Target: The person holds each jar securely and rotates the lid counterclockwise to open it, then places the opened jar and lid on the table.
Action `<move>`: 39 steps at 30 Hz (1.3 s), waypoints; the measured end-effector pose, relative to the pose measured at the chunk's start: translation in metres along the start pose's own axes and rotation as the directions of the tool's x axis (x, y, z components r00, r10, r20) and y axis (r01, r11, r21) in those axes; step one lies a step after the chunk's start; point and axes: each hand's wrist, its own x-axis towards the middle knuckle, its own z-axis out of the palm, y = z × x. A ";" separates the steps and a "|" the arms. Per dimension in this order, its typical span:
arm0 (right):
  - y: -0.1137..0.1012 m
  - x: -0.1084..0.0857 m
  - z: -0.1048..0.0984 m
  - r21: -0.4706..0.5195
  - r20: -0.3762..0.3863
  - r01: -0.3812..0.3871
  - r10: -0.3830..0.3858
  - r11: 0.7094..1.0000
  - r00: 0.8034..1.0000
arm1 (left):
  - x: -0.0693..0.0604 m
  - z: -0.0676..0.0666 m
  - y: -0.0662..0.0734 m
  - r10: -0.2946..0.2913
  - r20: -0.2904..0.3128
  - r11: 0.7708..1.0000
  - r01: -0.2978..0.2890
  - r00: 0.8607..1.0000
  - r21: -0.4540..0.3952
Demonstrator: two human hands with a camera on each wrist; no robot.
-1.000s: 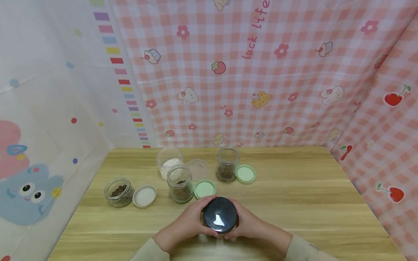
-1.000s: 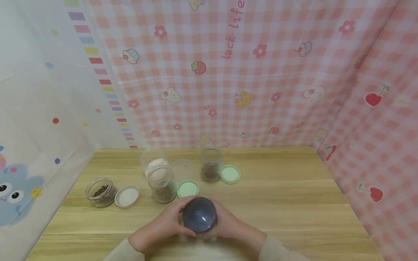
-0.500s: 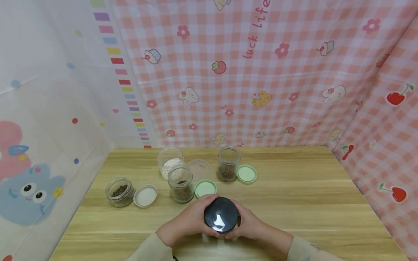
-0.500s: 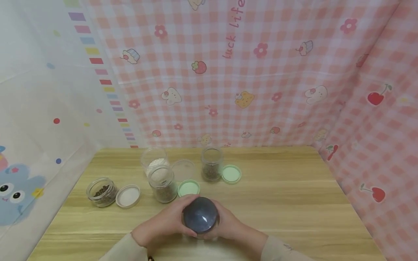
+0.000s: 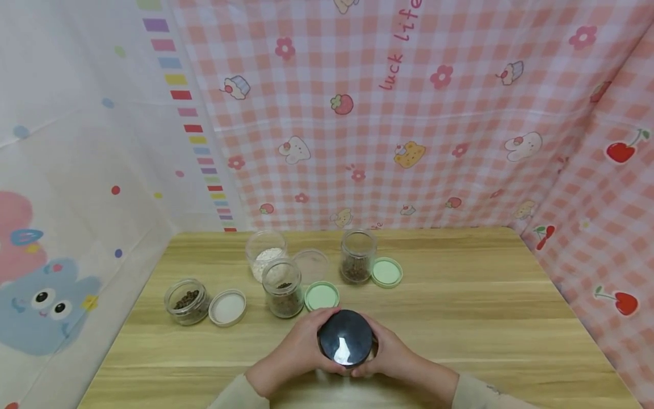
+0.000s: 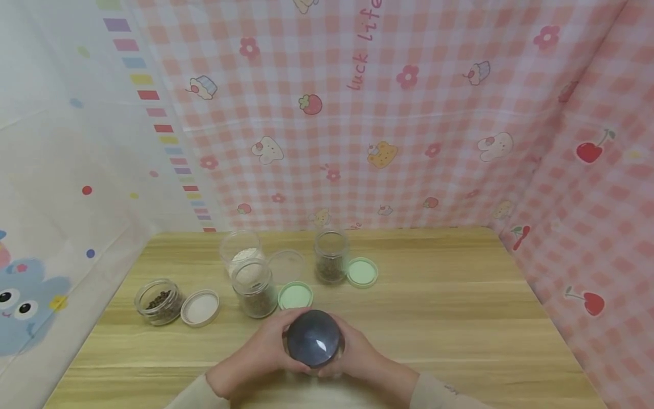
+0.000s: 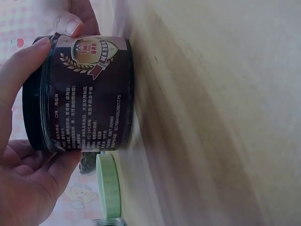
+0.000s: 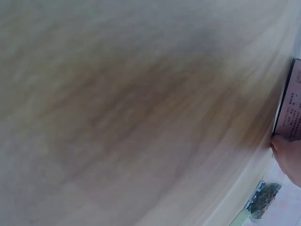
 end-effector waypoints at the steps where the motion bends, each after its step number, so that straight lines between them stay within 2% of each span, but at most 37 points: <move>1: 0.001 0.000 0.000 0.002 -0.005 -0.004 0.004 1.000 1.000 | -0.001 0.001 0.000 -0.004 -0.006 1.000 0.004 1.000 -0.005; 8: 0.005 -0.003 0.004 -0.002 -0.040 -0.027 0.027 1.000 0.999 | -0.002 0.003 0.001 -0.021 -0.019 1.000 0.021 1.000 -0.015; 15: 0.003 -0.006 0.006 0.110 -0.038 -0.040 0.045 0.993 0.998 | -0.002 0.003 0.001 -0.030 -0.002 0.999 0.030 1.000 -0.026; 22: 0.002 -0.007 0.010 0.104 -0.072 -0.022 0.029 0.994 0.997 | -0.003 0.003 0.000 -0.044 0.004 0.998 0.044 0.999 -0.037; 27: 0.003 -0.007 0.013 0.156 -0.077 -0.022 0.034 0.987 0.996 | -0.005 0.005 -0.002 -0.058 -0.012 0.997 0.057 0.998 -0.053; 34: 0.003 -0.008 0.014 0.224 -0.083 -0.038 0.058 0.974 0.995 | -0.009 0.013 0.001 -0.079 -0.083 0.994 0.072 0.993 -0.081; 36: 0.003 -0.008 0.016 0.233 -0.095 -0.044 0.068 0.972 0.993 | -0.011 0.017 0.003 -0.103 -0.128 0.991 0.090 0.986 -0.099; 39: 0.002 -0.008 0.019 0.241 -0.138 -0.045 0.080 0.969 0.987 | -0.014 0.026 0.010 -0.154 -0.207 0.985 0.134 0.966 -0.111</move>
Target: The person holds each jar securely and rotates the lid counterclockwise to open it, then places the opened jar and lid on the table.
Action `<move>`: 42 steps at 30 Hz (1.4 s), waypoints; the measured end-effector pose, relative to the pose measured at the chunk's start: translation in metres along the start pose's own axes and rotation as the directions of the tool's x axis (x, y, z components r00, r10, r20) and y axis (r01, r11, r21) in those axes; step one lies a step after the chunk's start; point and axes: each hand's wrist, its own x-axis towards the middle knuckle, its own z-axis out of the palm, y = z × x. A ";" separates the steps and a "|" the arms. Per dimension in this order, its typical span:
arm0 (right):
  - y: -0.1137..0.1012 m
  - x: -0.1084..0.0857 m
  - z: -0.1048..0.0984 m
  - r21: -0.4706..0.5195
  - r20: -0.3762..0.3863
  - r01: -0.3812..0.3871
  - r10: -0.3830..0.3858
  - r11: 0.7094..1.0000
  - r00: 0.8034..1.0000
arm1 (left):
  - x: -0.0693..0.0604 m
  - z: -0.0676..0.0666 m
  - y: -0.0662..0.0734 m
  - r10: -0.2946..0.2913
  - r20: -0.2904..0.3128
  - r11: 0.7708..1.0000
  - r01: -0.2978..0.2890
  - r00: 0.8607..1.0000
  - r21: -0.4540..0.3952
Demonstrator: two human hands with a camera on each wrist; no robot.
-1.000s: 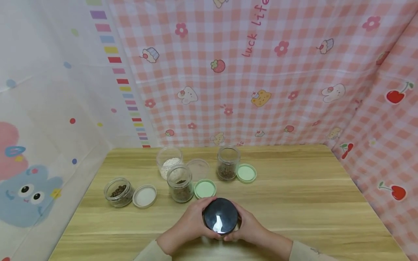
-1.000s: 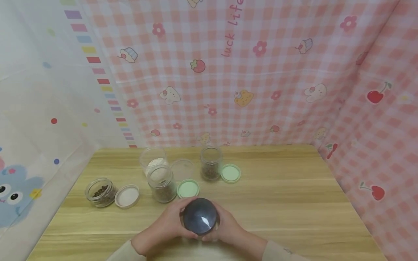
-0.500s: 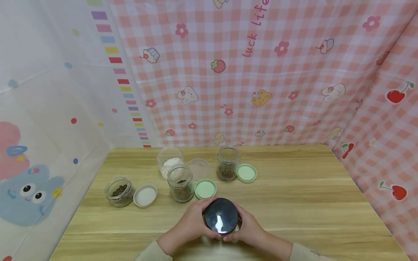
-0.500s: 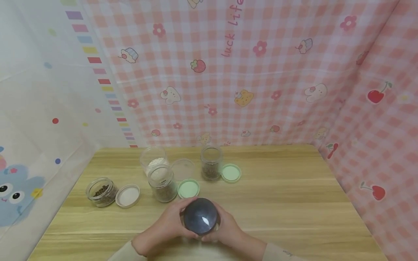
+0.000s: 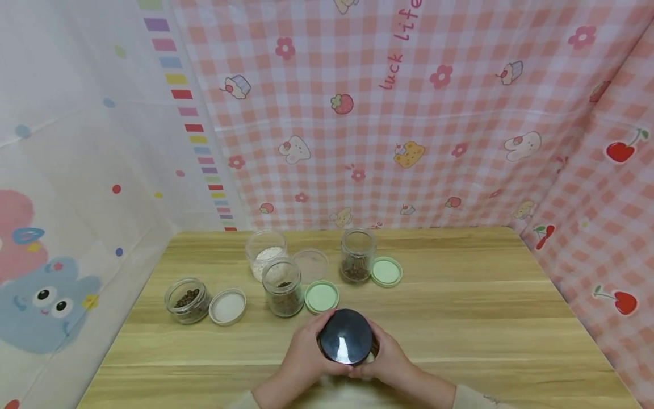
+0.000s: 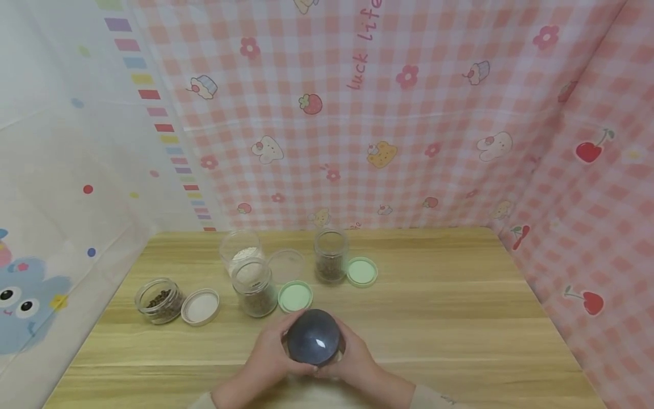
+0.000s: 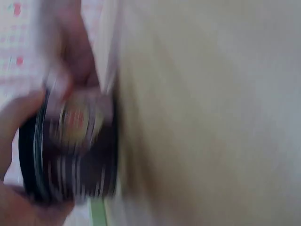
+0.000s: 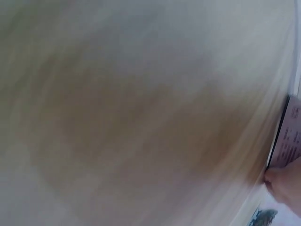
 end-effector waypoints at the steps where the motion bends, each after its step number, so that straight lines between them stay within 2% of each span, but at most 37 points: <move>1: 0.000 0.000 0.001 -0.005 -0.017 0.001 -0.001 1.000 1.000 | -0.002 0.003 0.002 -0.017 -0.022 1.000 0.017 1.000 -0.006; 3: 0.001 -0.001 0.002 -0.019 -0.044 0.013 -0.014 1.000 0.999 | -0.005 0.008 0.006 -0.046 -0.049 0.999 0.045 0.998 -0.010; 6: -0.001 0.000 0.000 -0.099 -0.027 0.041 -0.044 0.994 0.999 | -0.006 0.008 0.007 -0.061 -0.030 0.998 0.061 0.998 0.005; 9: -0.005 0.003 -0.007 -0.215 0.063 0.076 -0.063 0.974 0.996 | -0.002 0.000 0.008 -0.043 0.054 0.998 0.041 0.998 0.038; 11: -0.009 0.007 -0.014 -0.294 0.139 0.105 -0.067 0.950 0.988 | 0.004 -0.008 0.007 0.007 0.142 0.996 -0.020 0.990 0.086; 13: -0.013 0.011 -0.021 -0.345 0.208 0.132 -0.061 0.929 0.976 | 0.011 -0.015 0.007 0.081 0.242 0.986 -0.114 0.967 0.122; 16: -0.016 0.017 -0.029 -0.388 0.282 0.160 -0.049 0.908 0.958 | 0.022 -0.024 0.008 0.189 0.379 0.955 -0.259 0.906 0.142; 18: -0.017 0.019 -0.032 -0.397 0.316 0.179 -0.049 0.900 0.947 | 0.028 -0.027 0.010 0.227 0.439 0.940 -0.314 0.869 0.134; 20: -0.017 0.021 -0.034 -0.398 0.335 0.188 -0.048 0.898 0.941 | 0.031 -0.028 0.011 0.239 0.467 0.932 -0.336 0.851 0.135; 21: -0.017 0.021 -0.034 -0.397 0.341 0.194 -0.052 0.897 0.939 | 0.032 -0.028 0.012 0.238 0.472 0.929 -0.341 0.849 0.143; 23: -0.016 0.022 -0.035 -0.396 0.343 0.203 -0.060 0.896 0.937 | 0.033 -0.028 0.014 0.230 0.470 0.929 -0.335 0.852 0.154; 27: -0.014 0.019 -0.035 -0.402 0.322 0.197 -0.063 0.894 0.945 | 0.032 -0.025 0.019 0.222 0.436 0.929 -0.325 0.872 0.178; 31: -0.013 0.017 -0.035 -0.392 0.293 0.170 -0.052 0.904 0.955 | 0.028 -0.020 0.021 0.218 0.368 0.930 -0.307 0.904 0.204; 35: -0.014 0.016 -0.035 -0.379 0.278 0.137 -0.028 0.915 0.960 | 0.020 -0.013 0.023 0.150 0.268 0.941 -0.221 0.952 0.258; 37: -0.015 0.016 -0.034 -0.379 0.273 0.128 -0.021 0.916 0.962 | 0.015 -0.010 0.025 0.122 0.211 0.941 -0.180 0.970 0.285; 39: -0.016 0.015 -0.033 -0.381 0.262 0.119 -0.017 0.917 0.965 | 0.011 -0.005 0.026 0.092 0.158 0.936 -0.140 0.983 0.323; 42: -0.015 0.015 -0.030 -0.383 0.250 0.124 -0.027 0.915 0.968 | 0.008 0.000 0.028 0.062 0.094 0.924 -0.093 0.994 0.372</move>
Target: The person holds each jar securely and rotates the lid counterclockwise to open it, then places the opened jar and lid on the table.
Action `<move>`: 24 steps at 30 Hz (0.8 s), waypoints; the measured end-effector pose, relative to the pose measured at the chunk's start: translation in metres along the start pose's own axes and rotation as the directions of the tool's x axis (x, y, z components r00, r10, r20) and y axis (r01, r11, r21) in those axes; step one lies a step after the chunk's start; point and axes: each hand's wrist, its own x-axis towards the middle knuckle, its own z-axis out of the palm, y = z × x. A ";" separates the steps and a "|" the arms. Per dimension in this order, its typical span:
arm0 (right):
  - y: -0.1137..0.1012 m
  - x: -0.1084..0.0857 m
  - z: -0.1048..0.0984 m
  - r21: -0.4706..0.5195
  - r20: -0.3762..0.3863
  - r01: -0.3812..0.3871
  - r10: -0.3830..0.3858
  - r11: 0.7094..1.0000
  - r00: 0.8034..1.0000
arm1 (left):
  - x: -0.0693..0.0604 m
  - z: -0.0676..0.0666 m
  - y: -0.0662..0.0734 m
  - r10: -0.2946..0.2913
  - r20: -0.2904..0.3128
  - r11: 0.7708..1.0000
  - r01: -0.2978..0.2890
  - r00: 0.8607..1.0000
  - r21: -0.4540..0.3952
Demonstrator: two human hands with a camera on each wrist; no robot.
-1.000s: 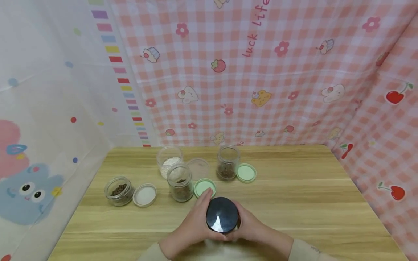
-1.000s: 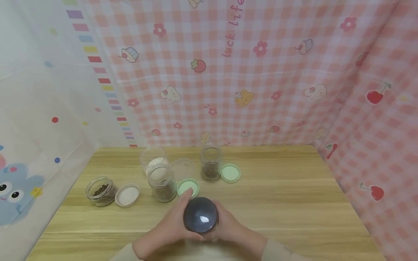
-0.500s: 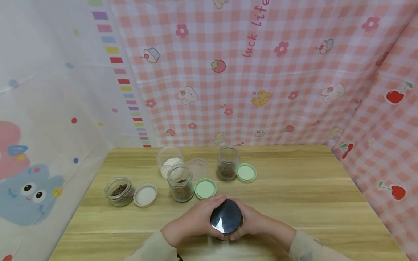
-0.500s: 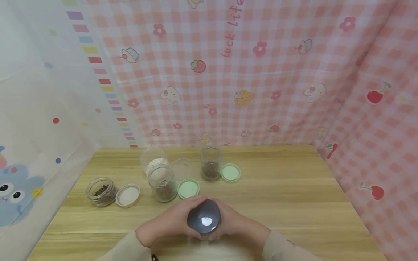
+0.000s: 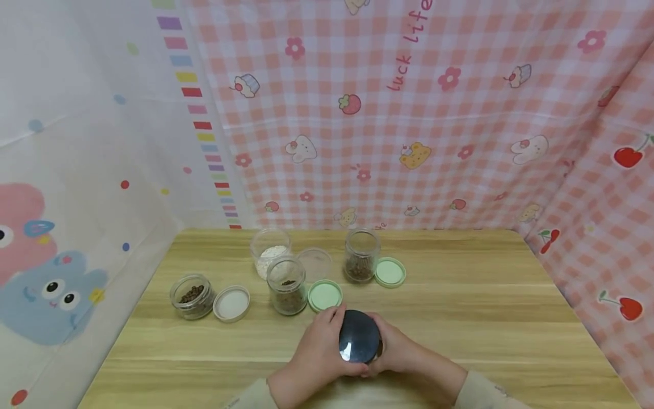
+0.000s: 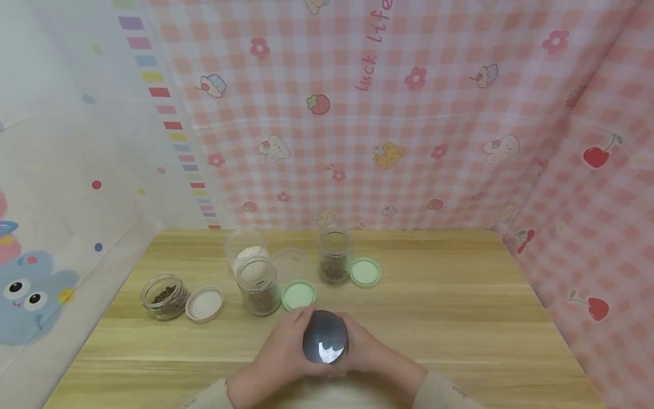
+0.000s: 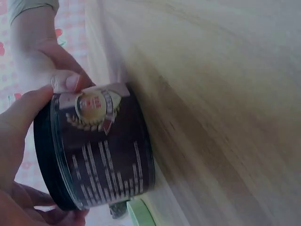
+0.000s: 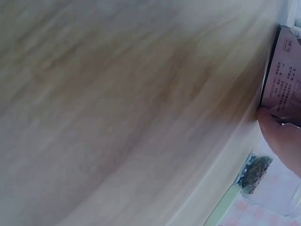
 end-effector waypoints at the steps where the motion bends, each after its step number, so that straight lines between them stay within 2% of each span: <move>1: 0.000 0.000 0.001 -0.004 -0.008 0.004 -0.004 1.000 1.000 | 0.000 0.001 0.001 -0.015 -0.008 1.000 0.015 1.000 0.013; 4: 0.001 -0.001 0.003 -0.003 -0.023 0.008 -0.008 1.000 1.000 | 0.001 0.005 0.001 -0.035 -0.023 0.999 0.036 0.999 0.035; 6: 0.002 0.000 0.004 -0.016 -0.034 0.011 -0.011 1.000 0.999 | 0.002 0.006 -0.001 -0.027 -0.020 0.999 0.028 0.999 0.037; 9: 0.003 0.000 0.004 -0.037 -0.042 0.009 -0.011 0.999 0.999 | 0.005 0.004 -0.004 0.023 0.013 1.000 -0.023 1.000 0.001; 11: 0.003 0.001 0.004 -0.046 -0.041 0.009 -0.011 0.999 0.999 | 0.008 0.001 -0.007 0.086 0.053 0.996 -0.084 0.995 -0.038; 14: 0.004 0.003 0.003 -0.035 -0.029 -0.003 0.002 0.999 1.000 | 0.012 -0.007 -0.013 0.168 0.161 0.979 -0.146 0.973 -0.138; 17: 0.005 0.005 0.002 -0.011 -0.012 -0.010 0.009 1.000 1.000 | 0.015 -0.016 -0.018 0.198 0.270 0.962 -0.134 0.942 -0.237; 19: 0.006 0.005 0.001 0.001 -0.007 -0.003 0.003 1.000 1.000 | 0.016 -0.021 -0.019 0.196 0.313 0.958 -0.113 0.929 -0.264; 21: 0.005 0.004 0.001 0.003 -0.012 0.006 -0.006 1.000 1.000 | 0.016 -0.022 -0.019 0.195 0.321 0.957 -0.107 0.927 -0.271; 24: 0.002 0.002 0.002 0.003 -0.030 0.019 -0.019 1.000 0.999 | 0.016 -0.022 -0.018 0.185 0.288 0.966 -0.121 0.939 -0.227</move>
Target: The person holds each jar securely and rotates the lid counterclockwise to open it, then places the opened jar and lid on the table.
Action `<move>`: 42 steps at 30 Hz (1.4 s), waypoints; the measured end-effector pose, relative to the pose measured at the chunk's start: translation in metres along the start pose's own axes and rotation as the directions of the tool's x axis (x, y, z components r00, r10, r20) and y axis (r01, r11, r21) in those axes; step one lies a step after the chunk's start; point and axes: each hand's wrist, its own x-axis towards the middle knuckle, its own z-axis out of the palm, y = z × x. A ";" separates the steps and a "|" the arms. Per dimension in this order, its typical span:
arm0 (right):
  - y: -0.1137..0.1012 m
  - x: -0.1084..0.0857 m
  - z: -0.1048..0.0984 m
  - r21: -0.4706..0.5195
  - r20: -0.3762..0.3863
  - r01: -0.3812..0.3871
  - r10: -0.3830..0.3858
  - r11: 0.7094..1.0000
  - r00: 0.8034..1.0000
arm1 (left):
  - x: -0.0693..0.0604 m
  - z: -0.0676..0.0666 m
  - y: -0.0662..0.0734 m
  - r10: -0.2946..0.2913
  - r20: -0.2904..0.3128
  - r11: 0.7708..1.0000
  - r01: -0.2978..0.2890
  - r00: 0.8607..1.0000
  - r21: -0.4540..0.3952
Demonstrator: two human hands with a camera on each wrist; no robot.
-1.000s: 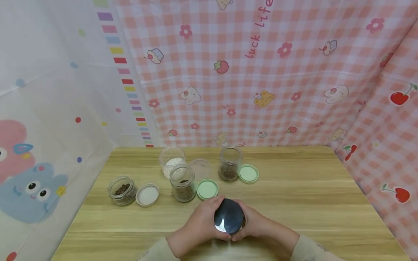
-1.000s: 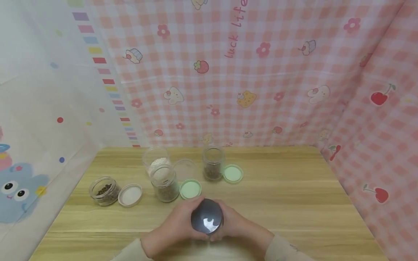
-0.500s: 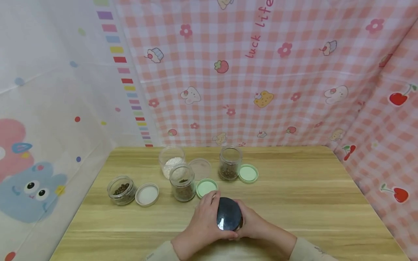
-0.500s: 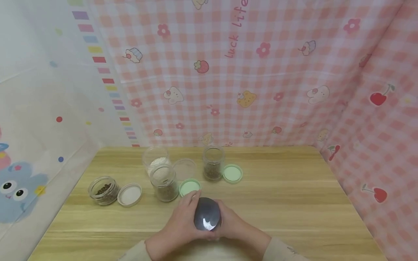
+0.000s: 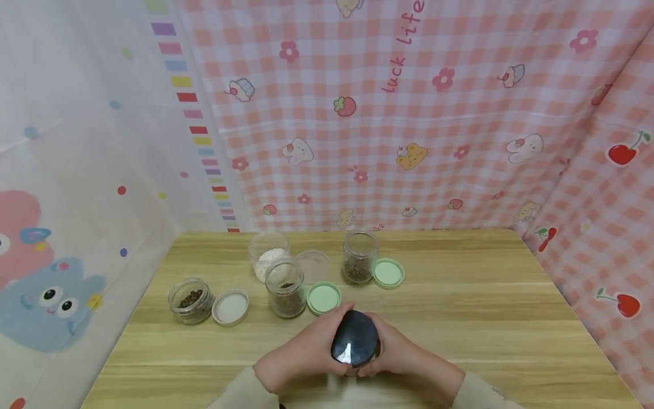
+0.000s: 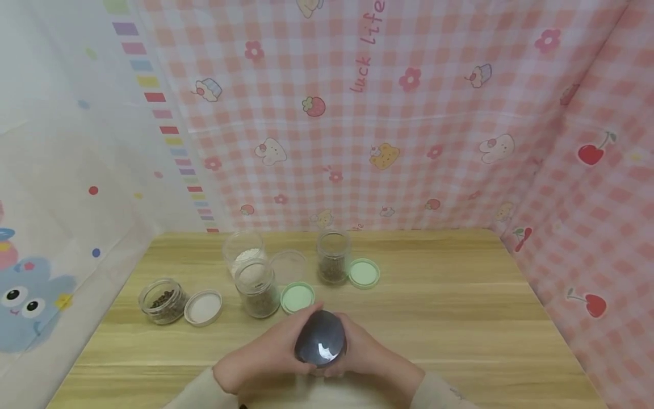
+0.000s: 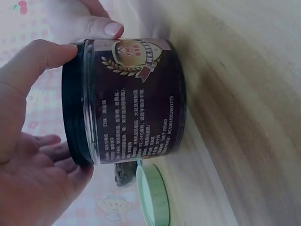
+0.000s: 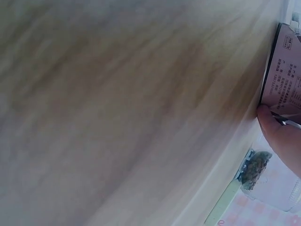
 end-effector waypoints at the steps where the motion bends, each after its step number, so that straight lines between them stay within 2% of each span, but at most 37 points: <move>1: -0.001 -0.001 0.000 -0.002 -0.005 0.002 -0.002 1.000 1.000 | 0.000 0.001 0.001 -0.006 -0.017 1.000 0.006 1.000 0.016; 8: -0.003 -0.001 0.002 0.011 -0.008 -0.023 0.023 1.000 1.000 | 0.000 0.006 0.007 -0.056 -0.105 0.988 0.070 0.993 0.136; 12: -0.003 -0.001 0.001 0.010 -0.018 -0.031 0.031 0.999 0.999 | 0.002 0.010 0.012 -0.094 -0.181 0.978 0.125 0.979 0.168; 14: -0.002 0.000 0.002 0.014 -0.020 -0.040 0.040 0.999 0.999 | 0.002 0.014 0.015 -0.137 -0.233 0.971 0.177 0.963 0.162; 19: -0.003 0.001 0.003 0.014 -0.033 -0.061 0.061 0.998 0.998 | 0.005 0.028 0.018 -0.231 -0.355 0.945 0.295 0.906 0.138; 22: -0.002 0.001 0.004 0.006 -0.042 -0.057 0.057 0.998 0.997 | 0.007 0.034 0.017 -0.248 -0.386 0.939 0.319 0.889 0.131; 23: -0.002 0.001 0.004 0.003 -0.045 -0.056 0.056 0.998 0.997 | 0.007 0.034 0.016 -0.246 -0.385 0.941 0.314 0.889 0.125; 25: -0.001 0.001 0.005 -0.012 -0.049 -0.049 0.049 0.999 0.998 | 0.006 0.033 0.013 -0.227 -0.360 0.954 0.281 0.905 0.104; 27: -0.001 0.001 0.005 -0.021 -0.048 -0.044 0.043 0.999 0.998 | 0.005 0.028 0.008 -0.182 -0.306 0.976 0.210 0.935 0.062; 29: -0.001 0.001 0.005 -0.016 -0.048 -0.047 0.046 0.999 0.998 | 0.002 0.021 0.003 -0.118 -0.221 0.992 0.126 0.968 0.024; 31: -0.001 0.001 0.004 -0.003 -0.046 -0.044 0.043 0.999 0.998 | -0.001 0.012 -0.002 -0.048 -0.126 0.999 0.046 0.991 -0.017; 34: -0.002 0.001 0.004 0.022 -0.044 -0.044 0.045 0.999 0.998 | -0.005 0.001 -0.006 0.024 -0.027 0.998 -0.025 0.999 -0.054; 36: -0.003 0.001 0.004 0.022 -0.044 -0.041 0.042 0.999 0.998 | -0.006 -0.004 -0.008 0.039 0.002 0.997 -0.039 0.999 -0.069; 39: -0.003 0.000 0.004 0.014 -0.044 -0.043 0.044 0.999 0.998 | -0.006 -0.007 -0.008 0.024 0.008 0.998 -0.023 1.000 -0.064; 42: -0.003 0.000 0.005 0.010 -0.047 -0.038 0.038 0.999 0.998 | -0.005 -0.007 -0.007 0.010 -0.011 1.000 -0.010 1.000 -0.015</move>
